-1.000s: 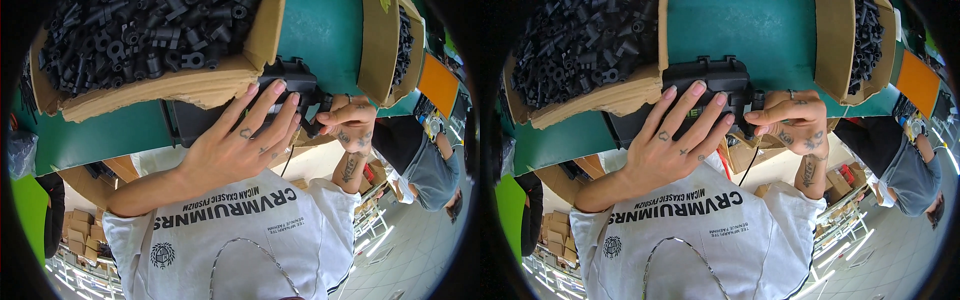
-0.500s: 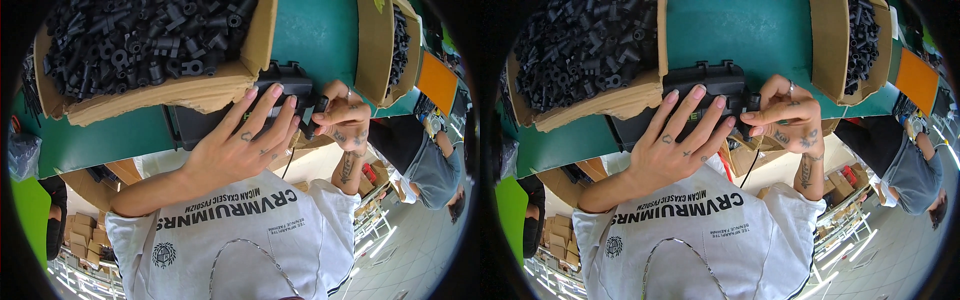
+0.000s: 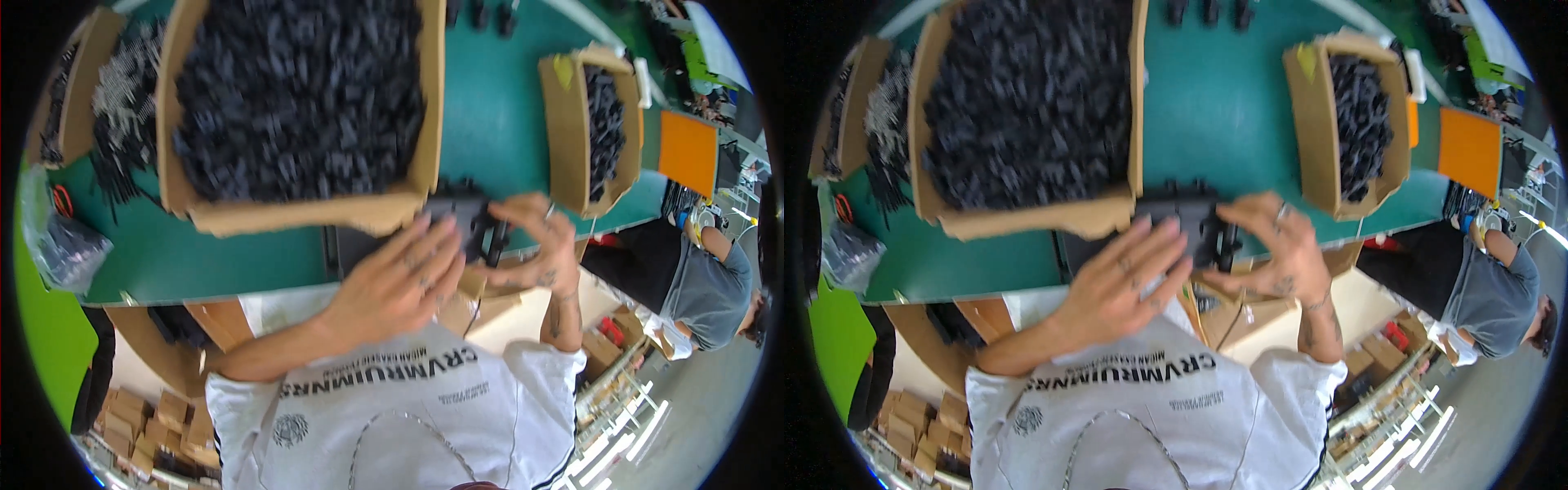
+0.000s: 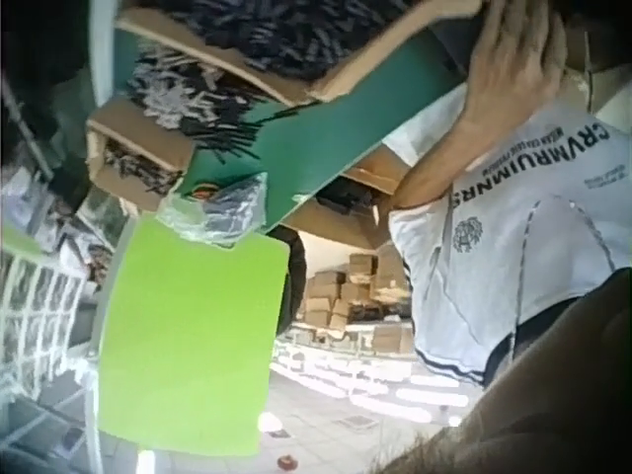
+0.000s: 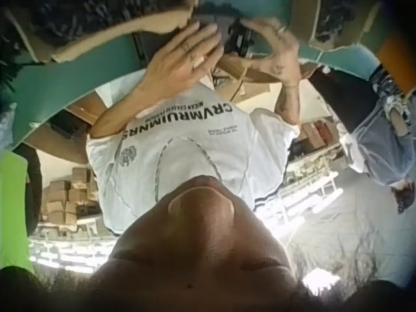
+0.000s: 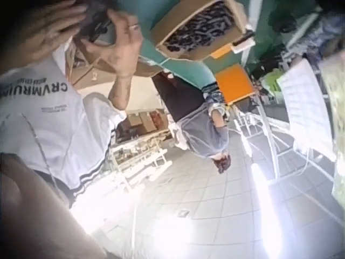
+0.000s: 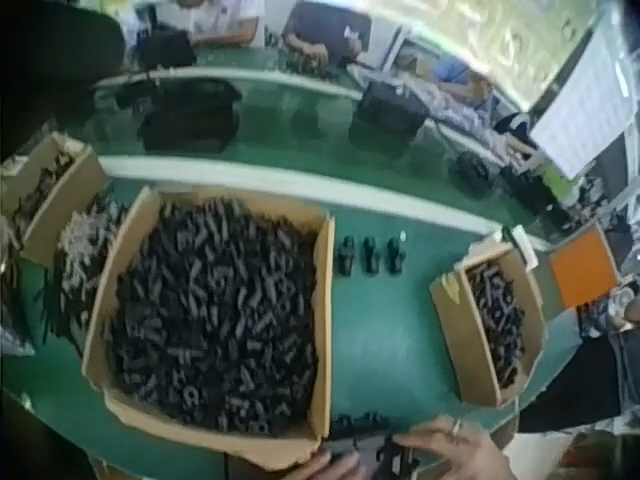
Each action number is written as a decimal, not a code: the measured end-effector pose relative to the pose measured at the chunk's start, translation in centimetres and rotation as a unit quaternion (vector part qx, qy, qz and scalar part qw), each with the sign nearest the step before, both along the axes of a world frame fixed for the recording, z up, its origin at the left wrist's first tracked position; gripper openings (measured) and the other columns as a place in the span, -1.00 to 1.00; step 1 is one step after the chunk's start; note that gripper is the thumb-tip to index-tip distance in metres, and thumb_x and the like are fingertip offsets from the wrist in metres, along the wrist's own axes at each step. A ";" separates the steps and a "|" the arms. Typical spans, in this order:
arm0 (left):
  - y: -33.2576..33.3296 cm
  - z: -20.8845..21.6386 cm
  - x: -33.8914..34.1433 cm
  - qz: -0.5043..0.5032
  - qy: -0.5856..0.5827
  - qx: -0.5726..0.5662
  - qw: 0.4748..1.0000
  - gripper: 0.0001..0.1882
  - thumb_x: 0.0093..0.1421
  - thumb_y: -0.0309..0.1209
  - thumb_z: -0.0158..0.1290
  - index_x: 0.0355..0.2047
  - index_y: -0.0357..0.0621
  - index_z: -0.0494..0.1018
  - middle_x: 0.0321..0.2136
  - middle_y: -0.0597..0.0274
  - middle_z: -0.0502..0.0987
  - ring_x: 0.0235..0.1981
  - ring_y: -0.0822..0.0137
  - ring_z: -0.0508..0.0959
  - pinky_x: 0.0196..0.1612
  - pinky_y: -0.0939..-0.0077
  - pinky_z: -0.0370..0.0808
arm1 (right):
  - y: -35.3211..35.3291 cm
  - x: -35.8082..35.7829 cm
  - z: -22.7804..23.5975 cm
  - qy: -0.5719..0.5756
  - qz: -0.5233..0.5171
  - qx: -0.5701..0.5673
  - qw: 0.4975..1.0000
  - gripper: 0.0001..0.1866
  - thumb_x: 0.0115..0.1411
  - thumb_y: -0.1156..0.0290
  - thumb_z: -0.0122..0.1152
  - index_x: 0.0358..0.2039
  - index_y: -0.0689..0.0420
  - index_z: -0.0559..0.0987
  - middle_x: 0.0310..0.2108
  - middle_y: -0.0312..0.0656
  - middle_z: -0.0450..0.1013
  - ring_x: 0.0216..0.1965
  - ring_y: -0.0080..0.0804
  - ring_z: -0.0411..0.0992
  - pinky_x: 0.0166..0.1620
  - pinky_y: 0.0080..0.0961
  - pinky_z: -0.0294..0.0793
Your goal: Manually assembling small plastic components and device housing at a workshop station.
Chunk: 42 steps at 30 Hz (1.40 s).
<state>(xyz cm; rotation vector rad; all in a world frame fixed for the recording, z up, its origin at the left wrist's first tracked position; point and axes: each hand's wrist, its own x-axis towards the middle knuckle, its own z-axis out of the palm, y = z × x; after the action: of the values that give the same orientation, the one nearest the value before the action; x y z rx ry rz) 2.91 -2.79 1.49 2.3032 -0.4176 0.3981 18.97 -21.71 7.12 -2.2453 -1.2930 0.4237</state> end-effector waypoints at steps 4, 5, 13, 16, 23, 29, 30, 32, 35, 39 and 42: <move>2.5 2.0 -2.8 -0.015 -0.114 -0.028 0.993 -0.72 0.12 -0.46 0.15 -0.14 -0.24 0.55 -0.09 0.07 0.57 -0.03 0.14 0.59 0.08 0.18 0.52 | -1.2 0.7 -0.9 -0.048 0.097 0.047 0.993 -0.39 -0.40 0.21 0.62 -0.27 0.17 0.62 -0.35 -0.19 0.53 -0.37 -0.23 0.53 -0.33 -0.38 0.54; 3.4 2.7 -3.6 -0.001 -0.129 -0.041 0.991 -0.73 0.11 -0.45 0.18 -0.15 -0.20 0.55 -0.14 0.12 0.59 -0.05 0.18 0.59 0.01 0.24 0.54 | -1.8 0.9 0.1 -0.040 0.099 0.036 0.994 -0.41 -0.41 0.20 0.60 -0.29 0.16 0.62 -0.36 -0.20 0.53 -0.37 -0.25 0.53 -0.35 -0.40 0.53; 11.4 1.1 -7.1 0.346 -0.239 -0.063 0.905 -0.84 0.14 -0.54 0.09 -0.24 -0.23 0.50 -0.57 0.23 0.53 -0.55 0.29 0.53 -0.47 0.42 0.39 | -5.8 2.9 6.4 0.086 -0.025 0.092 0.992 -0.33 -0.57 0.02 0.61 -0.42 0.19 0.64 -0.47 -0.18 0.55 -0.47 -0.35 0.52 -0.38 -0.50 0.48; 12.3 -0.3 -7.2 0.426 -0.163 -0.160 0.875 -0.87 0.17 -0.53 0.07 -0.27 -0.31 0.47 -0.65 0.20 0.47 -0.65 0.33 0.43 -0.50 0.43 0.34 | -2.5 6.3 5.8 0.081 -0.074 0.150 0.983 -0.24 -0.54 -0.04 0.62 -0.39 0.28 0.60 -0.42 -0.17 0.51 -0.43 -0.45 0.45 -0.34 -0.55 0.45; 13.4 -3.3 -7.5 0.503 -0.058 -0.383 0.773 -0.91 0.25 -0.53 0.05 -0.37 -0.32 0.42 -0.61 0.18 0.49 -0.66 0.49 0.44 -0.57 0.64 0.38 | 16.9 16.4 3.4 0.120 -0.242 0.115 0.956 -0.55 -0.04 0.11 0.35 -0.26 0.21 0.56 -0.35 -0.29 0.45 -0.30 -0.54 0.37 -0.14 -0.55 0.35; 13.7 -3.6 -7.7 0.512 -0.002 -0.324 0.795 -0.92 0.19 -0.55 0.10 -0.41 -0.29 0.43 -0.63 0.15 0.53 -0.66 0.44 0.47 -0.56 0.58 0.38 | 32.3 32.0 -2.2 0.125 -0.319 0.164 0.925 -0.38 -0.10 -0.07 0.52 -0.35 0.29 0.56 -0.27 -0.20 0.44 -0.18 -0.43 0.47 -0.05 -0.52 0.54; 13.5 -3.8 -7.7 0.513 -0.010 -0.291 0.808 -0.93 0.16 -0.56 0.12 -0.41 -0.28 0.43 -0.63 0.13 0.54 -0.66 0.41 0.48 -0.56 0.55 0.38 | 35.0 34.0 -3.4 0.093 -0.311 0.192 0.926 -0.36 -0.14 -0.10 0.54 -0.37 0.27 0.57 -0.30 -0.20 0.47 -0.22 -0.45 0.50 -0.08 -0.57 0.54; 13.3 -2.9 -7.2 0.527 -0.020 -0.243 0.814 -0.87 0.22 -0.52 0.09 -0.45 -0.29 0.42 -0.67 0.18 0.47 -0.69 0.45 0.39 -0.59 0.59 0.26 | 40.5 36.5 -3.6 0.056 -0.316 0.139 0.937 -0.36 -0.11 -0.13 0.50 -0.32 0.23 0.59 -0.23 -0.14 0.52 -0.19 -0.43 0.52 -0.07 -0.54 0.54; 13.4 -2.0 -6.6 0.544 0.002 -0.185 0.818 -0.92 0.09 -0.56 0.16 -0.46 -0.22 0.46 -0.64 0.14 0.51 -0.67 0.30 0.45 -0.57 0.48 0.34 | 47.4 42.3 -6.1 -0.046 -0.331 0.061 0.941 -0.32 -0.05 -0.19 0.43 -0.17 0.17 0.60 -0.09 -0.13 0.54 -0.10 -0.41 0.52 -0.05 -0.46 0.54; 13.6 -2.0 -5.4 0.579 -0.008 -0.136 0.804 -0.93 0.07 -0.59 0.22 -0.46 -0.24 0.53 -0.67 0.12 0.47 -0.69 0.28 0.43 -0.57 0.50 0.36 | 54.2 46.6 -10.3 -0.548 -0.214 0.158 0.793 -0.31 0.10 -0.20 0.29 0.02 0.13 0.56 -0.06 -0.17 0.54 -0.07 -0.40 0.51 0.02 -0.43 0.50; 12.8 -2.8 -5.9 0.596 -0.010 -0.136 0.791 -0.88 0.06 -0.60 0.26 -0.48 -0.17 0.52 -0.64 0.11 0.51 -0.69 0.21 0.41 -0.58 0.46 0.38 | 56.5 44.0 -9.7 -0.388 -0.151 0.173 0.893 -0.34 0.14 -0.16 0.28 0.02 0.14 0.56 -0.07 -0.16 0.54 -0.07 -0.40 0.51 0.02 -0.44 0.49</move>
<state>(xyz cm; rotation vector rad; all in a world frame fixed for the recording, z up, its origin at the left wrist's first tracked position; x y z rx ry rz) -2.99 9.99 -1.30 1.9838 1.1132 0.9904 62.99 34.76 -2.60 -2.2970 -1.1858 -0.8409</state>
